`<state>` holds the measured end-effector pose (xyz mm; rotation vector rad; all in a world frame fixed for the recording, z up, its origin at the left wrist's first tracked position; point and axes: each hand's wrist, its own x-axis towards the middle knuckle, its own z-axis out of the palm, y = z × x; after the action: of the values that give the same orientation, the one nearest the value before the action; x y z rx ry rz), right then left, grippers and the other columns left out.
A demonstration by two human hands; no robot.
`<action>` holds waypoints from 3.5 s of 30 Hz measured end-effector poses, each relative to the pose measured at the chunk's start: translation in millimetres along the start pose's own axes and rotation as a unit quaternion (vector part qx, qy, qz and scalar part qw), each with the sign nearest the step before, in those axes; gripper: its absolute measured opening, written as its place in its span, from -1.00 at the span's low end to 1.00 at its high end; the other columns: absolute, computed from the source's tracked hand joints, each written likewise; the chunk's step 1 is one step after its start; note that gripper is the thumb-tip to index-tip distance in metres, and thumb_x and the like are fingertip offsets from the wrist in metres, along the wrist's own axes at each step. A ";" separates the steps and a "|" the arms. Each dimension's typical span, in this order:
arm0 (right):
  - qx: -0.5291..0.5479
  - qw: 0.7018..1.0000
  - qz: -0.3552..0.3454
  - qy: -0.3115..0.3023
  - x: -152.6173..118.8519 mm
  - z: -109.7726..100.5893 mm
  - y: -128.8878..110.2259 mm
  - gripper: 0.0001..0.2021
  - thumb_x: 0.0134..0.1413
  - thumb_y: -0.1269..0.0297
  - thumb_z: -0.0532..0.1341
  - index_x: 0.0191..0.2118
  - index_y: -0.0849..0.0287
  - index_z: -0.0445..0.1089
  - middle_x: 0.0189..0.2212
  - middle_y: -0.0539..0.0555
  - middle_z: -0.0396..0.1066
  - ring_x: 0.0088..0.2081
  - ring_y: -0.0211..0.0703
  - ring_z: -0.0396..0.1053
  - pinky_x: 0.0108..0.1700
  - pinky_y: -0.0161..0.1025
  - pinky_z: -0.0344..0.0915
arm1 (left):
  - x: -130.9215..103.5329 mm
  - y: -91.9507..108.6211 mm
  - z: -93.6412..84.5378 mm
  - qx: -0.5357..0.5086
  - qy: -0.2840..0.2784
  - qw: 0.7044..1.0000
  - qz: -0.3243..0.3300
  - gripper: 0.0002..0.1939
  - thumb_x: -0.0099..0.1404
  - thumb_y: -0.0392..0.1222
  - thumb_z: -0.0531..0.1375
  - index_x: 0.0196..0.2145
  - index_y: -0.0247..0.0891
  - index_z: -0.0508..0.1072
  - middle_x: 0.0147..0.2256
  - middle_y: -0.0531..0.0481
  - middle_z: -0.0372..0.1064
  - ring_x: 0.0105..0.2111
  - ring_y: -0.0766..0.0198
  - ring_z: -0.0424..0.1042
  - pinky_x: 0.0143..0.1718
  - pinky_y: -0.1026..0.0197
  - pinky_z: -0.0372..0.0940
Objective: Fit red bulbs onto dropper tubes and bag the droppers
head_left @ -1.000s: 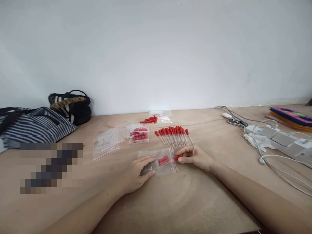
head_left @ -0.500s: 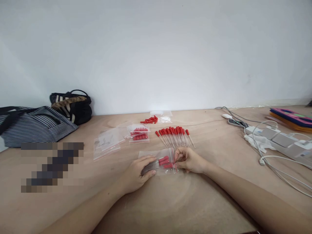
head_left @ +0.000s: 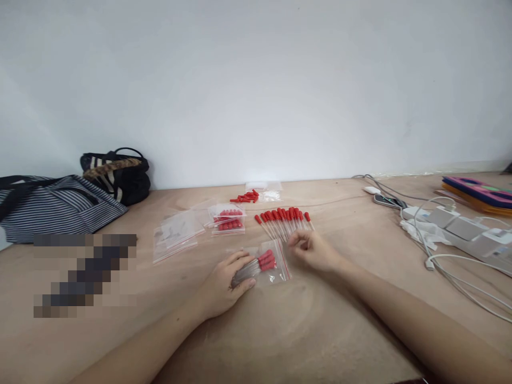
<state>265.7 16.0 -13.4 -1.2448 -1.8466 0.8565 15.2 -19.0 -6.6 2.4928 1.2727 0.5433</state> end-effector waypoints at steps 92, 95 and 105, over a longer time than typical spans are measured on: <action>0.001 0.975 0.145 0.168 30.3 -26.5 29.9 -0.82 -0.24 0.24 0.24 -0.50 0.21 0.27 -0.59 -0.03 0.29 -0.55 -0.35 0.23 -0.53 -0.40 0.16 | 0.0 -0.2 0.0 0.031 -0.014 0.999 0.004 -0.58 0.18 -0.08 0.07 0.00 -0.19 0.24 0.02 -0.13 0.21 0.02 0.08 0.19 0.10 -0.16 -0.12; -0.046 0.961 0.175 0.210 47.9 -35.9 40.8 -0.75 -0.31 0.25 0.27 -0.42 0.23 0.30 -0.48 0.05 0.34 -0.46 -0.29 0.27 -0.47 -0.38 0.17 | -0.4 0.6 -0.6 0.028 -0.018 0.999 0.000 -0.59 0.18 -0.09 0.07 0.00 -0.18 0.24 0.03 -0.13 0.21 0.02 0.08 0.18 0.10 -0.17 -0.12; -0.033 0.951 0.266 0.154 74.4 -25.8 37.3 -0.79 -0.43 0.26 0.32 -0.67 0.22 0.28 -0.82 -0.10 0.08 -0.74 -0.36 0.05 -0.70 -0.38 -0.10 | -0.5 0.7 -1.4 0.020 -0.025 0.999 -0.007 -0.57 0.18 -0.09 0.07 0.01 -0.20 0.24 0.03 -0.14 0.20 0.03 0.06 0.17 0.10 -0.19 -0.13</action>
<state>285.5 100.8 -16.2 -1.8495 -1.3146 0.8184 14.8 -19.7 -5.2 2.5119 1.2943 0.4532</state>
